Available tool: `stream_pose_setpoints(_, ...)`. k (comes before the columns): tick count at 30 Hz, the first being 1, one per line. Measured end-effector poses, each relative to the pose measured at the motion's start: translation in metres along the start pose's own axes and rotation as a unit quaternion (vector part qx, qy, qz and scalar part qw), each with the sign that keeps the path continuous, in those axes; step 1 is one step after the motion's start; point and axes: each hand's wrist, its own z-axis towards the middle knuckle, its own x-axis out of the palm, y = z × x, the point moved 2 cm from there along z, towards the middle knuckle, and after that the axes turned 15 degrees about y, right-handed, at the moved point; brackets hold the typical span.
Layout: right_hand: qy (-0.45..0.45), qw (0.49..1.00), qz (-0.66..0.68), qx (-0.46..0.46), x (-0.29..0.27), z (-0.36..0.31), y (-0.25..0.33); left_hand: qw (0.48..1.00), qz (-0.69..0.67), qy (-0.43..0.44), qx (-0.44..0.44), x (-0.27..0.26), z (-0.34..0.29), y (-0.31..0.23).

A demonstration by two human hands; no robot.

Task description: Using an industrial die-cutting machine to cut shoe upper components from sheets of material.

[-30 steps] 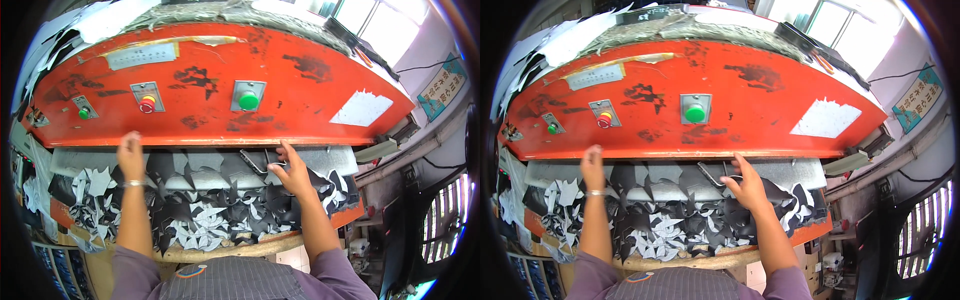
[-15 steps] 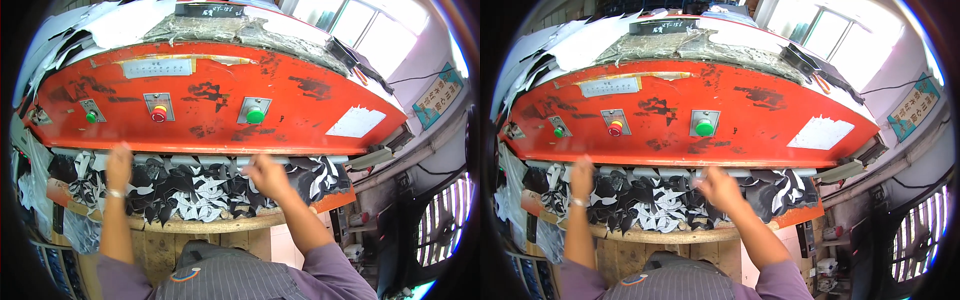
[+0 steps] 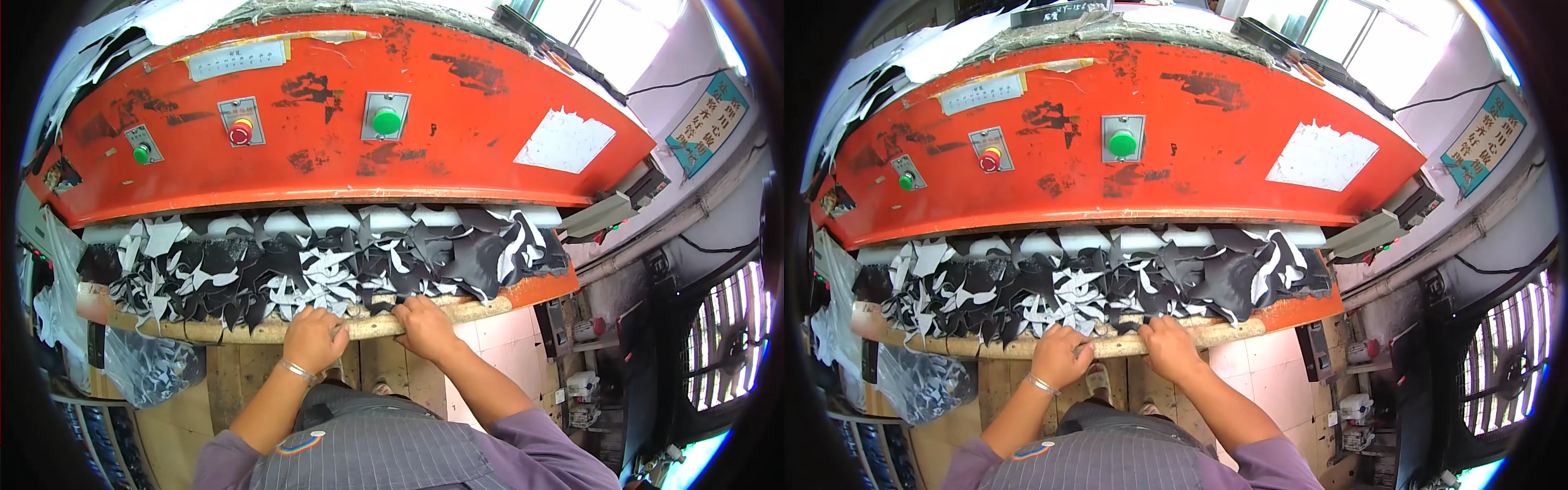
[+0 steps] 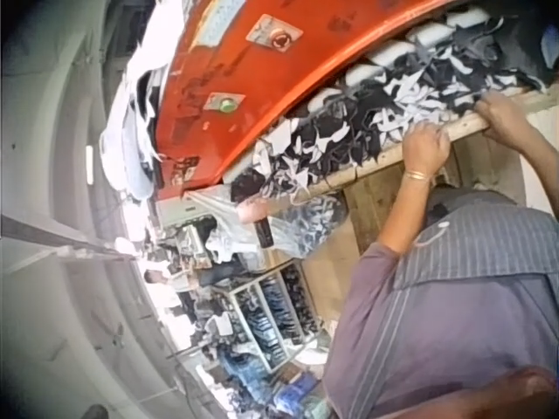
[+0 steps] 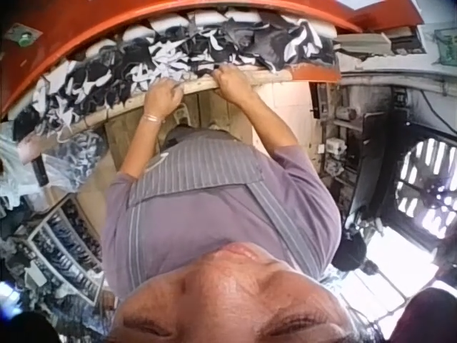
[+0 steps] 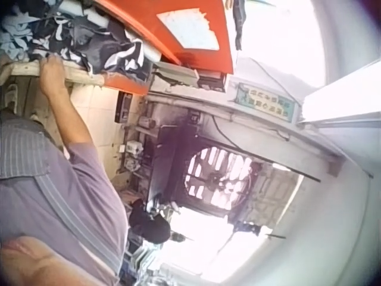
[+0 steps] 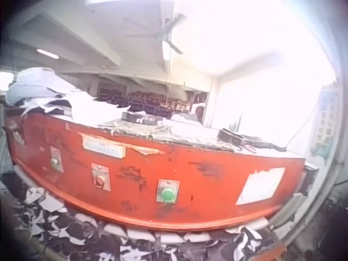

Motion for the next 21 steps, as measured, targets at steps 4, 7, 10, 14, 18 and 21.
stream_pose_setpoints(4, 0.131, 0.99, 0.002, -0.052, -0.028, 0.018, -0.016, 0.997, -0.016, 0.072, 0.003, -0.016, 0.011, 0.005)
stream_pose_setpoints(7, 0.314, 0.935, 0.16, -0.044, -0.085, 0.052, -0.042, 0.972, -0.045, 0.23, -0.009, -0.041, 0.033, 0.012)
stream_pose_setpoints(10, 0.118, 0.993, -0.018, -0.008, -0.144, 0.115, -0.087, 0.971, -0.153, 0.182, 0.008, -0.052, 0.092, 0.024)
stream_pose_setpoints(14, 0.083, 0.995, -0.053, 0.005, -0.155, 0.19, -0.157, 0.932, -0.352, 0.087, -0.027, -0.039, 0.199, 0.047)
stream_pose_setpoints(18, 0.205, 0.976, -0.01, -0.075, -0.158, 0.221, -0.17, 0.873, -0.485, 0.029, -0.031, 0.016, 0.273, 0.095)
stream_pose_setpoints(21, 0.229, 0.972, -0.006, -0.055, -0.15, 0.22, -0.196, 0.892, -0.444, 0.075, -0.025, 0.025, 0.295, 0.096)
